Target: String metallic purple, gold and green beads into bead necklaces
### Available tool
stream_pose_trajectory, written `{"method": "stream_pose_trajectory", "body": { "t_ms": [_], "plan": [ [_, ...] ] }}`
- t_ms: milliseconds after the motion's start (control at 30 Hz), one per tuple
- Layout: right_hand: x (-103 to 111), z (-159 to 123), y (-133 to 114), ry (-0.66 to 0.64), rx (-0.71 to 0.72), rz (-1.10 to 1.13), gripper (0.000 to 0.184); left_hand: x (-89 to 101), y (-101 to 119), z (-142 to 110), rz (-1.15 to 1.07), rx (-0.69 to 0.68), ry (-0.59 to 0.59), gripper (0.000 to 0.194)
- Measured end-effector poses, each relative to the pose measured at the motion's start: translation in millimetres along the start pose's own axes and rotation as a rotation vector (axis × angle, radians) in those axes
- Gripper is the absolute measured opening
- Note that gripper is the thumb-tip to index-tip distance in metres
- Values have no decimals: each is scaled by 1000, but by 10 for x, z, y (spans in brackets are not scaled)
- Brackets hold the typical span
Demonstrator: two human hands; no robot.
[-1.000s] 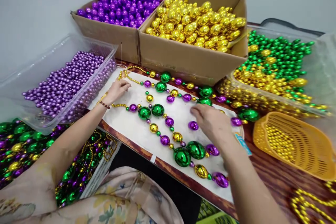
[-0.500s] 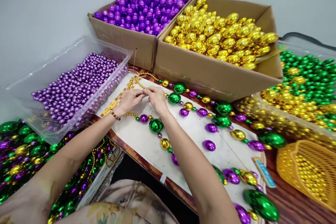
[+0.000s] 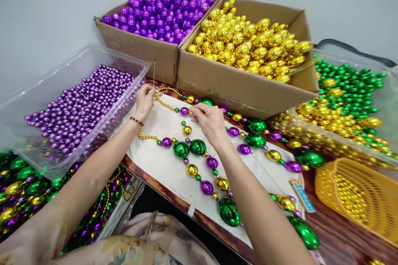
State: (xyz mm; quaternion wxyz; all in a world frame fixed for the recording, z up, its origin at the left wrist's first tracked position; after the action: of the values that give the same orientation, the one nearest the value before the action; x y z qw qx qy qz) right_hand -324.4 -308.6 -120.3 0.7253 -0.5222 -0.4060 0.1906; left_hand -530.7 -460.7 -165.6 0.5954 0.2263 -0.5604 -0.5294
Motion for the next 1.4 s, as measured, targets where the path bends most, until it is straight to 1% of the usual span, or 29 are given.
{"method": "stream_pose_trajectory", "body": {
  "t_ms": [67, 100, 133, 200, 233, 267, 300, 333, 400, 467, 500, 567, 667, 800, 967, 1067, 1133, 1200, 1233, 1267, 1333, 1400],
  "plan": [
    [80, -61, -8, 21, 1, 17, 24, 179, 243, -301, -60, -2, 30, 16],
    [109, -96, -16, 25, 4, 24, 24, 264, 380, -505, -100, -10, 0, 16],
    [132, -133, -30, 25, 10, 27, 23, 341, 518, -739, -134, -34, -65, 17],
    [175, -208, -95, 15, 40, 31, 22, 458, 746, -1240, -190, -63, -253, 17],
    [200, -241, -148, 8, 61, 37, 21, 497, 814, -1472, -220, -49, -344, 16],
    [229, -267, -213, 1, 83, 49, 19, 527, 842, -1663, -248, -1, -391, 16],
    [261, -284, -289, -5, 105, 66, 17, 551, 834, -1798, -286, 73, -384, 17],
    [293, -293, -373, -13, 127, 88, 16, 560, 801, -1875, -329, 153, -353, 18],
    [343, -289, -553, -43, 168, 136, 15, 546, 707, -1872, -416, 282, -237, 20],
    [346, -263, -724, -101, 207, 180, 16, 489, 646, -1731, -466, 320, -161, 22],
    [324, -245, -797, -139, 222, 197, 17, 450, 638, -1643, -471, 313, -149, 22],
    [232, -201, -909, -224, 235, 217, 17, 365, 651, -1489, -460, 296, -165, 21],
    [8, -104, -984, -333, 218, 251, 16, 250, 668, -1377, -460, 309, -209, 21],
    [-288, 46, -956, -363, 141, 315, 15, 168, 592, -1378, -444, 324, -274, 25],
    [-537, 177, -862, -376, 95, 361, 15, 174, 471, -1379, -346, 282, -348, 31],
    [-632, 330, -709, -303, 28, 348, 13, 204, 431, -1343, -253, 210, -320, 29],
    [-655, 431, -556, -248, 0, 204, 10, 226, 400, -1318, -232, 197, -290, 27],
    [-603, 451, -383, -226, -3, 7, 21, 251, 359, -1298, -249, 238, -258, 24],
    [-533, 413, -296, -227, 6, -78, 27, 266, 339, -1290, -257, 264, -242, 23],
    [-427, 339, -212, -228, 27, -147, 29, 283, 321, -1284, -260, 287, -227, 21],
    [-104, 92, -54, -224, 84, -271, 24, 313, 292, -1271, -262, 314, -204, 19],
    [358, -244, 104, -210, 119, -473, 24, 336, 264, -1265, -295, 342, -187, 18]
  ]
}}
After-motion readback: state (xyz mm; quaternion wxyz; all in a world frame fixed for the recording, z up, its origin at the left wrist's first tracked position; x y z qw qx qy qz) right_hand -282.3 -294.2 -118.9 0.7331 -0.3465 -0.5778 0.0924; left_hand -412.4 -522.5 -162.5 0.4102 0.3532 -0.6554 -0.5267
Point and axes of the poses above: each hand's wrist, its own z-axis towards the middle knuckle, its own x-axis out of the back of the hand, y = z × x, the point moved 3 cm from there along z, towards the middle knuckle, and after that the axes turned 5 degrees about y, right-handed, at the moved point
